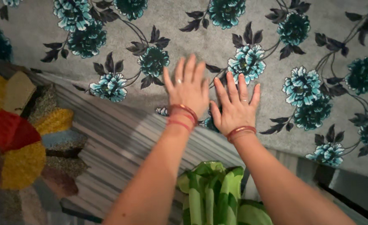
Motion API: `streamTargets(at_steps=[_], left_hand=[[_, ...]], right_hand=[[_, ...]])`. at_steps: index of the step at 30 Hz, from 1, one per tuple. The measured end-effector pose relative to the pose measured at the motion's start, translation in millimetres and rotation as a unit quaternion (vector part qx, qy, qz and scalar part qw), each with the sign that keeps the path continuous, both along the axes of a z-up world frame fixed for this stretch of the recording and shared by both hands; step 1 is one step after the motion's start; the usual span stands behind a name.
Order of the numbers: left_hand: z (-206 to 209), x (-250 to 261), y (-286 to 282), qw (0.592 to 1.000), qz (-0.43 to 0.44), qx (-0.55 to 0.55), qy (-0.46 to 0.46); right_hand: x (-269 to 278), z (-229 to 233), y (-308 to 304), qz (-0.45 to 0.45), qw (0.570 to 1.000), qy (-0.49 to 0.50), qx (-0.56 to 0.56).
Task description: The person smooths out and folds a floral pattern cloth on a bed, handling the edges and corners to align them.
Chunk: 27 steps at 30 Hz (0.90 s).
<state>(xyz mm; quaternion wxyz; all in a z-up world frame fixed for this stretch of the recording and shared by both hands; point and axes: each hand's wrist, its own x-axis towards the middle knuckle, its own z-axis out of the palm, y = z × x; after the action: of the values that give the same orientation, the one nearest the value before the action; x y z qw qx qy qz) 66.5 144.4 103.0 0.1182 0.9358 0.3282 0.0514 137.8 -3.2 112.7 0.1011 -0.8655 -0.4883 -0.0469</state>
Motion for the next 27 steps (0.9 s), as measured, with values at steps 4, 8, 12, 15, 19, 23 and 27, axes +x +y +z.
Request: streamTargets(at_steps=[4, 8, 12, 15, 19, 23, 27], left_hand=[[0, 2, 43, 0.995, 0.019, 0.048, -0.081], [0, 2, 51, 0.995, 0.015, 0.065, -0.078], [4, 2, 51, 0.995, 0.017, 0.062, -0.072], [7, 1, 51, 0.995, 0.018, 0.060, -0.077], [14, 2, 52, 0.996, 0.019, 0.035, -0.075], [15, 2, 56, 0.996, 0.021, 0.029, -0.081], [20, 3, 55, 0.997, 0.023, 0.008, -0.078]], right_hand=[[0, -1, 0, -0.003, 1.000, 0.000, 0.006], [0, 0, 2, 0.001, 1.000, -0.005, 0.011], [0, 3, 4, 0.002, 1.000, 0.000, 0.017], [1, 5, 3, -0.001, 1.000, 0.003, 0.007], [0, 14, 12, -0.014, 0.999, 0.025, 0.017], [29, 19, 49, -0.046, 0.984, 0.165, 0.056], [83, 15, 124, 0.010, 0.990, 0.113, 0.083]])
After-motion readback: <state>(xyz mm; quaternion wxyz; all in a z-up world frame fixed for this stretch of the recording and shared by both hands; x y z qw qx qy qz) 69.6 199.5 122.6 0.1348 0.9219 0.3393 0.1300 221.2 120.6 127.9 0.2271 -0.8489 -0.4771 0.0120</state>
